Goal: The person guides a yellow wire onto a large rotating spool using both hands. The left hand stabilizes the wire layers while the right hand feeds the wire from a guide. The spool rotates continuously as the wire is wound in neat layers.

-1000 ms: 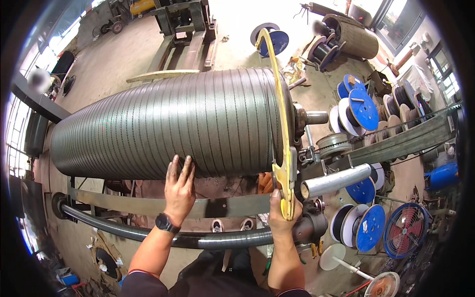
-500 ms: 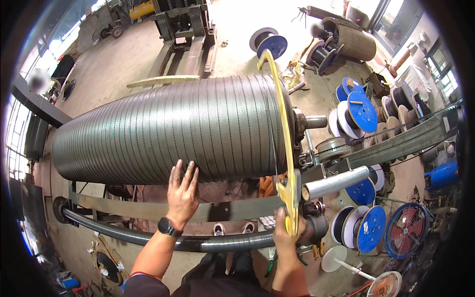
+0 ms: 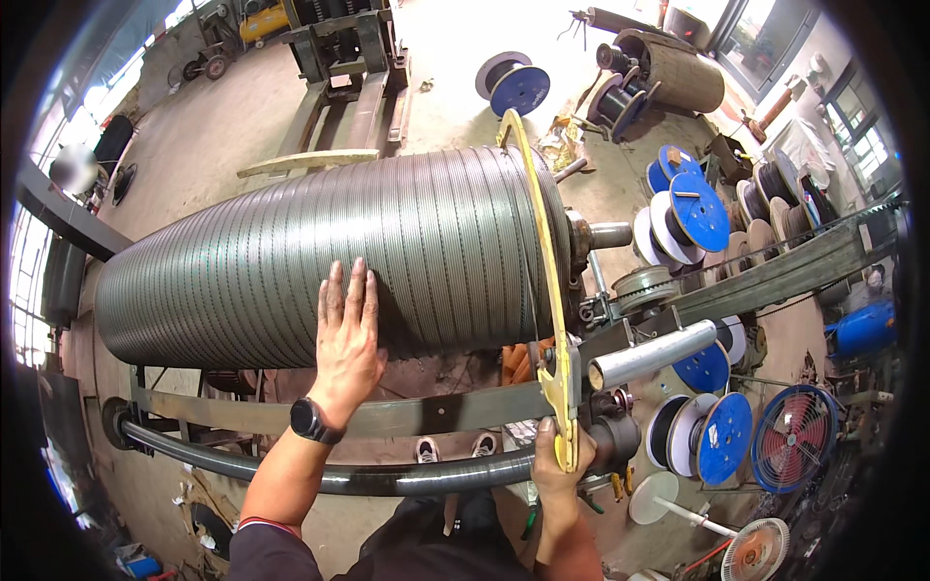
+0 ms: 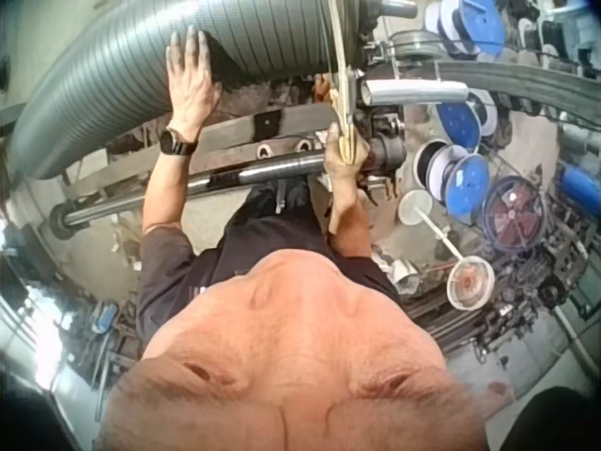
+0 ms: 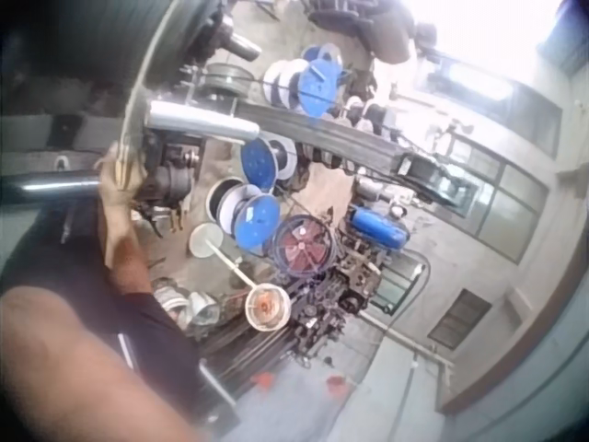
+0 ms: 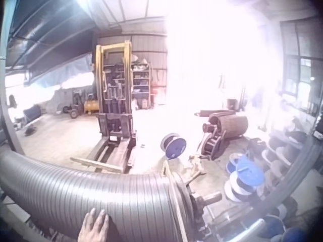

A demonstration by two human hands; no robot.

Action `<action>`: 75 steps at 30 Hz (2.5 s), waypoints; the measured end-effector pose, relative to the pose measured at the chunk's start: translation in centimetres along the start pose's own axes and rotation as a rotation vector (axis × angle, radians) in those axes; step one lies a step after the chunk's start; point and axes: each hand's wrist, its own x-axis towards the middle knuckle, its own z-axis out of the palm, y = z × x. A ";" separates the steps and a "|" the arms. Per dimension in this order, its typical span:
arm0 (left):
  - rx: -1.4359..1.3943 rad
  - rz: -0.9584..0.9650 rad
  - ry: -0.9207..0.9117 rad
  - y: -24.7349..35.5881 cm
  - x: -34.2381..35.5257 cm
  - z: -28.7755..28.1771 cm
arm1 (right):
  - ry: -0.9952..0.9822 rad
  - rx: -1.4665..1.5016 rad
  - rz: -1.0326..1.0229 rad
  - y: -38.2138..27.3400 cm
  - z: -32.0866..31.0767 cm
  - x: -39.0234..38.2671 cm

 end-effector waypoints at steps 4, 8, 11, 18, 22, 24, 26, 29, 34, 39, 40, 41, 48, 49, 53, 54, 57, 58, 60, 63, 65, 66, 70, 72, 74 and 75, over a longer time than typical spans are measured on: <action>0.028 0.019 -0.012 0.2 1.7 -0.1 | 0.079 0.001 -0.013 -0.6 3.2 5.2; 0.130 0.032 0.014 -0.4 2.1 1.2 | 0.043 0.050 0.047 -0.3 3.1 4.4; 0.068 0.027 -0.017 -0.3 2.4 0.1 | 0.020 -0.018 0.009 -0.5 0.4 0.8; 0.065 0.046 -0.107 0.8 3.6 -0.9 | 0.103 0.106 -0.008 -1.9 4.3 6.8; 0.128 0.049 -0.024 0.2 4.0 0.2 | 0.045 -0.004 0.086 -0.1 1.3 1.7; 0.162 0.044 0.003 -0.1 4.0 0.7 | 0.013 -0.031 0.051 -0.9 0.7 0.6; 0.146 0.015 0.004 -0.3 4.4 0.6 | 0.017 -0.018 -0.006 -1.4 1.8 2.7; 0.053 -0.023 -0.103 0.0 5.1 -0.9 | 0.066 0.065 -0.019 -1.5 4.5 6.7; 0.019 -0.042 -0.075 0.5 5.7 -0.9 | 0.043 0.013 0.067 0.6 1.7 2.2; 0.037 -0.053 -0.061 0.4 6.6 -0.7 | 0.019 -0.007 0.051 -1.1 1.8 2.8; 0.041 -0.051 -0.056 0.4 6.5 -0.4 | 0.023 0.026 0.062 -1.5 2.7 4.1; 0.063 -0.059 -0.051 0.6 6.6 -0.1 | 0.031 0.082 0.088 -1.8 3.4 5.4; 0.061 -0.091 -0.068 0.6 6.5 -1.0 | 0.039 0.103 0.077 0.7 2.0 2.5; 0.056 -0.089 -0.055 0.8 6.6 -0.9 | 0.055 0.087 0.068 1.6 1.5 1.3; 0.120 -0.099 0.002 0.6 6.4 -0.4 | 0.051 0.048 0.018 0.8 1.2 1.2; 0.110 -0.101 -0.010 0.7 6.5 -0.5 | 0.045 0.056 0.007 0.6 1.1 1.4; 0.152 -0.097 -0.036 0.6 6.5 -0.2 | 0.011 0.057 -0.051 0.5 0.4 2.0; 0.154 -0.111 -0.055 0.8 6.6 -0.1 | 0.009 0.054 -0.064 0.7 0.3 2.1; 0.163 -0.143 -0.095 1.2 6.8 -0.8 | -0.001 0.055 -0.089 0.8 0.4 2.2; 0.183 -0.137 -0.117 1.3 6.9 -1.1 | -0.011 0.039 -0.088 0.9 0.1 2.1; 0.167 -0.099 -0.084 0.9 6.9 -1.0 | -0.021 0.057 -0.072 0.9 0.1 2.1; 0.162 -0.102 -0.084 0.7 6.7 -0.8 | -0.029 0.066 -0.069 0.9 0.1 2.1; 0.139 -0.093 -0.054 0.3 6.5 -0.6 | -0.027 0.063 -0.080 1.4 0.3 1.8; 0.128 -0.098 -0.063 0.4 6.6 -0.7 | -0.026 0.058 -0.093 1.6 0.3 1.9; 0.129 -0.120 -0.095 0.4 6.7 -0.9 | -0.026 0.060 -0.096 1.8 0.3 1.9; 0.119 -0.126 -0.101 0.4 6.7 -1.1 | -0.028 0.065 -0.092 1.9 0.3 1.8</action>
